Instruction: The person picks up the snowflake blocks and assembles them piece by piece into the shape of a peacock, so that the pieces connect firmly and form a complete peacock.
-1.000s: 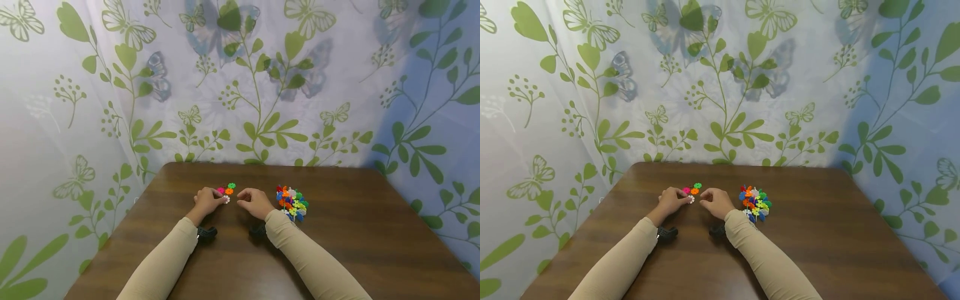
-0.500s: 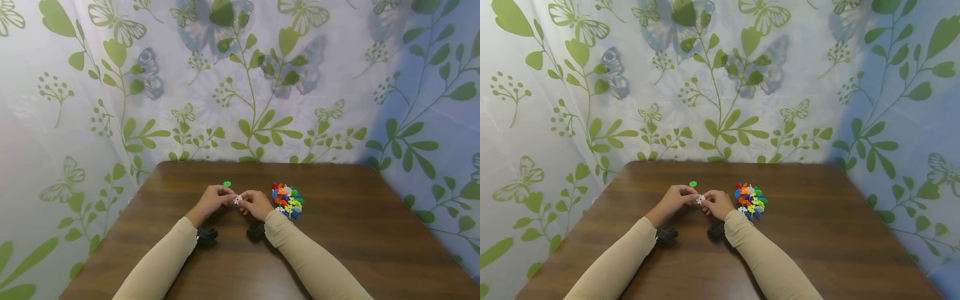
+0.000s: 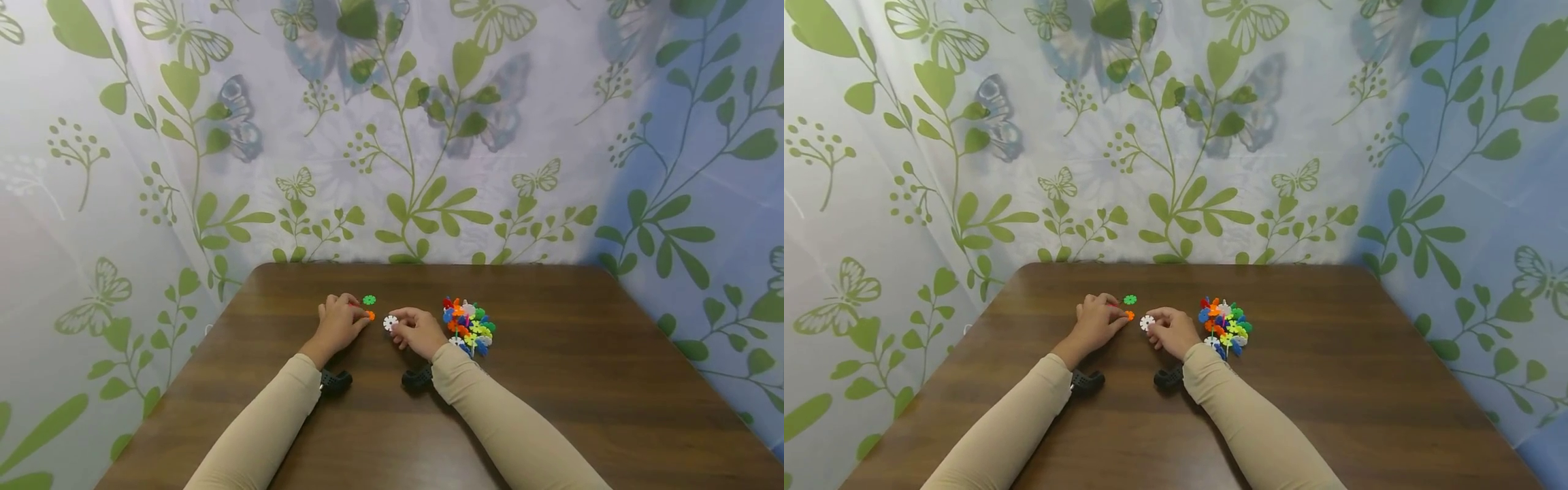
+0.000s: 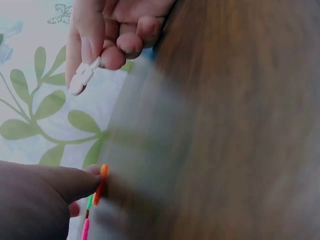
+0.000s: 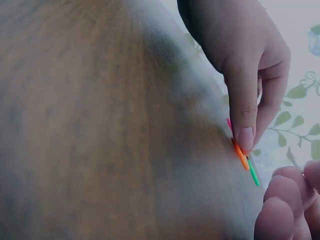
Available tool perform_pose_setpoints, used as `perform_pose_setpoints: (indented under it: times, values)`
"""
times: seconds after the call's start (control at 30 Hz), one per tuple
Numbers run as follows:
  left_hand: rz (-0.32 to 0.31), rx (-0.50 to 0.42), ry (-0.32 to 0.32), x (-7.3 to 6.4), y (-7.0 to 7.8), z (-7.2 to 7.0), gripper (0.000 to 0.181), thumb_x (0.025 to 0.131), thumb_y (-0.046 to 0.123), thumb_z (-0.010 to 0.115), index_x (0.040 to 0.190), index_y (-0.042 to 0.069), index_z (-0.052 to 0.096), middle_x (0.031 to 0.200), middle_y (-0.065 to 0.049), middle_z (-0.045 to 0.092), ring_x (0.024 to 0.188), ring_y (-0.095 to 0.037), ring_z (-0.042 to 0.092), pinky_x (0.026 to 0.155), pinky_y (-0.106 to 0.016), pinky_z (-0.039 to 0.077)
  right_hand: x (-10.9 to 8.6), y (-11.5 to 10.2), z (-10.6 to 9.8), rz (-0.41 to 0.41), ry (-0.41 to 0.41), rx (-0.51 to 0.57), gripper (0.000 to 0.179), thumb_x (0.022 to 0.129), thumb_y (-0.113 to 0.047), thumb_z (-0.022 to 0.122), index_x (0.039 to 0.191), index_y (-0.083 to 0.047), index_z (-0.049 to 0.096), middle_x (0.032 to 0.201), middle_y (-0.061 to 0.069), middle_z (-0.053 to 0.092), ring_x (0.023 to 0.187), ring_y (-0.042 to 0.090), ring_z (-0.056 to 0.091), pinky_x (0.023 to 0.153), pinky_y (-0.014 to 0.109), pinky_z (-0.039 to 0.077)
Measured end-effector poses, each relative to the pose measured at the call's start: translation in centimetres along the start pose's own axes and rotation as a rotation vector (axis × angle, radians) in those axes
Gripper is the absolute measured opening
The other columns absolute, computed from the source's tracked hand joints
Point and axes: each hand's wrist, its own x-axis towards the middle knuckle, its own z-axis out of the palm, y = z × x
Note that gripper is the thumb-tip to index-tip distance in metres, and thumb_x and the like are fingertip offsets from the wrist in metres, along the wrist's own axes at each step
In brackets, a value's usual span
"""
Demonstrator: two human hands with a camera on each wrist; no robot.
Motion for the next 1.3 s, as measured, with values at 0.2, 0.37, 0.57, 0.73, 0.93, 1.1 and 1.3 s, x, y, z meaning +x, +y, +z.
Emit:
perform_pose_setpoints:
  times: [0.2,0.37,0.57,0.73,0.93,1.1,1.3]
  values:
    - [0.034,-0.241,-0.041,0.4,0.6,-0.4,0.010,0.092,0.016,0.085,0.097,0.012,0.078,0.098,0.000,0.072,0.092,-0.020,0.067,0.089,-0.046,0.052,0.1,-0.4,-0.3,0.002,0.025,0.008,0.028,0.102,-0.002,0.068,0.130,0.004,0.070,0.086,0.012,0.071,0.073,0.026,0.070,0.065,0.036,0.062]
    - [-0.059,-0.552,-0.104,0.0,0.9,-0.4,0.026,0.088,0.009,0.089,0.107,0.008,0.071,0.096,-0.002,0.070,0.087,-0.018,0.067,0.082,-0.039,0.058,0.0,-0.4,-0.2,0.021,0.064,0.037,0.026,0.102,-0.002,0.068,0.127,0.005,0.070,0.087,0.015,0.072,0.073,0.031,0.071,0.066,0.039,0.062]
    - [-0.025,-0.647,-0.071,-0.5,1.1,-0.4,0.014,0.090,0.018,0.087,0.102,0.014,0.080,0.091,0.005,0.073,0.088,-0.015,0.070,0.082,-0.038,0.058,0.3,-0.2,-0.1,0.023,0.089,0.084,0.024,0.102,0.001,0.067,0.124,0.011,0.068,0.090,0.028,0.071,0.077,0.048,0.069,0.069,0.050,0.063]
    - [-0.009,-0.708,-0.026,-0.6,1.2,0.0,0.015,0.089,0.020,0.088,0.102,0.016,0.082,0.094,0.006,0.075,0.090,-0.014,0.072,0.082,-0.035,0.059,0.3,-0.4,0.0,0.049,0.092,0.162,0.022,0.101,0.003,0.067,0.121,0.013,0.069,0.088,0.026,0.072,0.072,0.040,0.070,0.066,0.044,0.063]
    - [0.013,-0.709,0.052,-0.9,1.9,0.3,0.014,0.087,0.015,0.090,0.099,0.018,0.084,0.096,0.007,0.076,0.091,-0.011,0.073,0.080,-0.031,0.060,0.1,-0.1,0.0,0.115,0.079,0.355,0.024,0.101,0.000,0.070,0.122,0.012,0.068,0.090,0.021,0.074,0.068,0.021,0.070,0.063,0.033,0.062]
    - [0.064,-0.655,0.104,-1.0,2.4,0.3,0.015,0.083,0.011,0.092,0.096,0.015,0.085,0.092,0.007,0.077,0.084,-0.010,0.073,0.073,-0.030,0.061,0.0,-0.2,0.2,0.144,0.052,0.440,0.023,0.101,0.004,0.068,0.121,0.014,0.066,0.090,0.019,0.074,0.068,0.020,0.071,0.065,0.034,0.063]
    - [0.092,-0.612,0.134,-1.2,2.8,0.0,0.015,0.081,0.011,0.093,0.094,0.013,0.086,0.088,0.008,0.077,0.078,-0.008,0.072,0.068,-0.029,0.061,-0.3,-0.3,0.2,0.155,0.047,0.473,0.019,0.100,0.009,0.066,0.119,0.014,0.064,0.089,0.019,0.073,0.068,0.020,0.070,0.066,0.033,0.063]
